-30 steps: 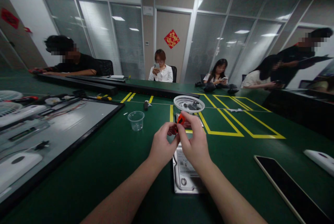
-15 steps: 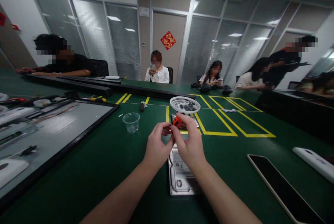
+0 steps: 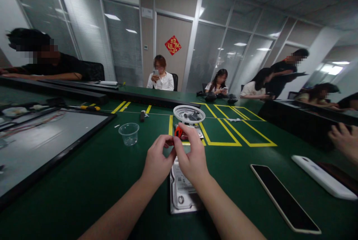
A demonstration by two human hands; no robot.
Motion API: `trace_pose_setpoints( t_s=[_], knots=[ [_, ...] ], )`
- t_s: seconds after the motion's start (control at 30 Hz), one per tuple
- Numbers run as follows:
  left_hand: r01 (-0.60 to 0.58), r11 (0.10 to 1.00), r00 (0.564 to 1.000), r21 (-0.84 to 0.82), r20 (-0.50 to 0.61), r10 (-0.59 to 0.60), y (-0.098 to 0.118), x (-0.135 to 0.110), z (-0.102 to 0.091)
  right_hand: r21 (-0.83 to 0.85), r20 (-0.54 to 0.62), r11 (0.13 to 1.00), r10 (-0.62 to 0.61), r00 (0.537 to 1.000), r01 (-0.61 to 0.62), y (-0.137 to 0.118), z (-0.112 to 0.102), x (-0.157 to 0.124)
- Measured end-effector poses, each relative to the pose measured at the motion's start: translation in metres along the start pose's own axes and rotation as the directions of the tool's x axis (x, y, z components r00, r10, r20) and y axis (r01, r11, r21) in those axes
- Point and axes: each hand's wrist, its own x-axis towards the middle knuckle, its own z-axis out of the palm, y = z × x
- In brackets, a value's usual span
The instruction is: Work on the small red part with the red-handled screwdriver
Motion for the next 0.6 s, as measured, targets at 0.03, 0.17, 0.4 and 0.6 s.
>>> trace_pose_setpoints(
  t_s=[0.03, 0.17, 0.4, 0.6],
  knots=[
    [0.001, 1.0, 1.0, 0.002, 0.005, -0.001, 0.0005, 0.0002, -0.0001, 0.009, 0.008, 1.0, 0.0, 1.0, 0.0, 0.0002, 0.0003, -0.0005],
    [0.0, 1.0, 1.0, 0.006, -0.013, 0.0, 0.0004, 0.0003, 0.0004, 0.04, 0.016, 0.999, 0.005, 1.0, -0.006, 0.0016, 0.0019, -0.0014],
    [0.003, 1.0, 1.0, -0.006, 0.011, -0.003, -0.0011, 0.0001, 0.0014, -0.003, -0.006, 1.0, -0.003, 1.0, 0.003, -0.0007, -0.0005, 0.0007],
    [0.003, 1.0, 1.0, -0.017, -0.003, -0.003, -0.0015, -0.0003, 0.0014, 0.026, 0.007, 1.0, 0.0, 1.0, -0.001, -0.0007, 0.0, 0.0005]
  ],
)
